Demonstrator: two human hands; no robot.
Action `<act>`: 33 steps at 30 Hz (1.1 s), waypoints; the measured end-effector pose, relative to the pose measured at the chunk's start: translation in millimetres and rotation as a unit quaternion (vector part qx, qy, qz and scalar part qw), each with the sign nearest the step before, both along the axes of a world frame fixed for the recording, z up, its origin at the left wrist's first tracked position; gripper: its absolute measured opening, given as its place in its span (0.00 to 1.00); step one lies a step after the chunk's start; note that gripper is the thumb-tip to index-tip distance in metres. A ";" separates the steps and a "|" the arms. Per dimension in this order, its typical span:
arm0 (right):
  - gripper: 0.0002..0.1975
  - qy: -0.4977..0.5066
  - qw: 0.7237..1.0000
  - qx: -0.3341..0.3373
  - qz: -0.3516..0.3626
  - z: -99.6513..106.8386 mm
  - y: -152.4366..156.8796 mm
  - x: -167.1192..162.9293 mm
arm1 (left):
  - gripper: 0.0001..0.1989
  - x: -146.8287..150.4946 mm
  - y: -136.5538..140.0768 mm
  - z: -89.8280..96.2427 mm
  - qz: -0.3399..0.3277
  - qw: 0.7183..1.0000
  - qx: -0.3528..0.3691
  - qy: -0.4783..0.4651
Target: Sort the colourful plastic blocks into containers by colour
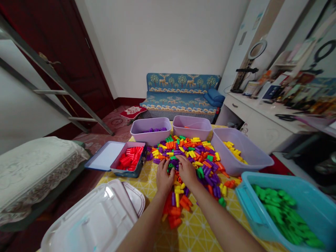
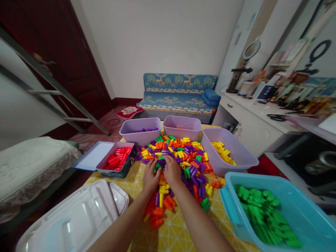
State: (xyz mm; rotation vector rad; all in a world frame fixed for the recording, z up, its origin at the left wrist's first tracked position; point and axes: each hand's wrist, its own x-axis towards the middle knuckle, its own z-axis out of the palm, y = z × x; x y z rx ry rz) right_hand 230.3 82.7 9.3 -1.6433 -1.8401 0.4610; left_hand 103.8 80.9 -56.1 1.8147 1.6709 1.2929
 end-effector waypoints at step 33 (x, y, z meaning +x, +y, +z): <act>0.14 0.304 0.939 0.051 -0.151 -3.4 -49.2 39.8 | 0.15 -1.5 -1.6 -1.2 -0.001 1.000 0.008 0.002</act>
